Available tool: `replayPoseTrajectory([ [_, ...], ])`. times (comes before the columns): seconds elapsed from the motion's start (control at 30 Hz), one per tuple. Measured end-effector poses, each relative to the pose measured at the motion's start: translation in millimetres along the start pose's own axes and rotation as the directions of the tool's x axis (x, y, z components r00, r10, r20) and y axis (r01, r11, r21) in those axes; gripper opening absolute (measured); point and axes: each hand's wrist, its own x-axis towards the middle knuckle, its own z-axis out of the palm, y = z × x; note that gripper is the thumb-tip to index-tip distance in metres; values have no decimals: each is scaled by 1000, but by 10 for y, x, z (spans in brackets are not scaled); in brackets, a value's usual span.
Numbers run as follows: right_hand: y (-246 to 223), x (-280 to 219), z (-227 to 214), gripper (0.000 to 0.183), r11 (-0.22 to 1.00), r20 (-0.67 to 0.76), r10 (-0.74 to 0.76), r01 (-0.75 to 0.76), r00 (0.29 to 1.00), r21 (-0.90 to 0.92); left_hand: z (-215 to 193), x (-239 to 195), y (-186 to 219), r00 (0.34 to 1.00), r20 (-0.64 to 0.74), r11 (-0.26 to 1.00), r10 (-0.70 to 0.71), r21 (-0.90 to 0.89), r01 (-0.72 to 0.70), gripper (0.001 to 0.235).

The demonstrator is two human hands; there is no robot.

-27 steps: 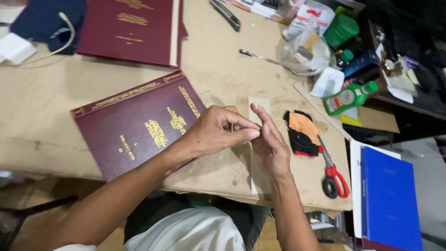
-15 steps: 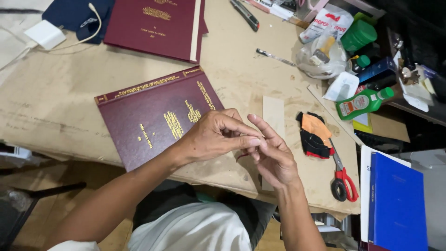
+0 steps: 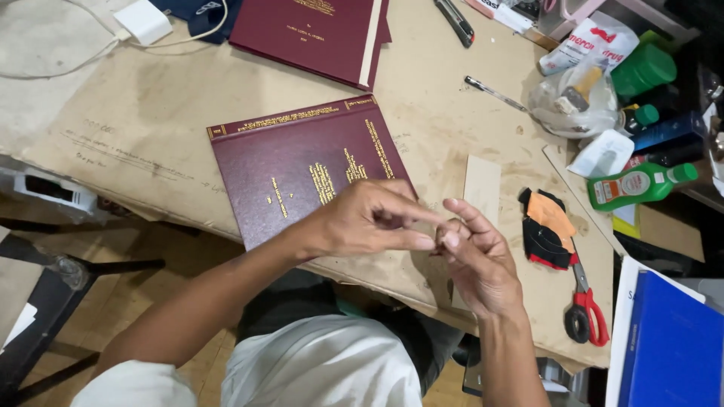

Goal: Applying gold foil to a book cover, cutting it to size with scissors, and burnishing it for adhesion.

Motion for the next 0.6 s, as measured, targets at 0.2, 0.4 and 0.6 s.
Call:
replayPoseTrajectory([
  [0.2, -170, 51, 175, 54, 895, -155, -135, 53, 979, -443, -620, -270, -325, 988, -148, 962, -41, 262, 79, 65],
  [0.4, -192, 57, 299, 51, 695, -117, -302, 135, 946, -706, -1470, -636, -698, 929, -358, 373, 92, 878, 301, 43],
  [0.6, -182, 86, 363, 50, 701, -131, -315, 138, 940, -699, -1621, -883, -921, 935, -272, 233, 228, 947, 219, 46],
])
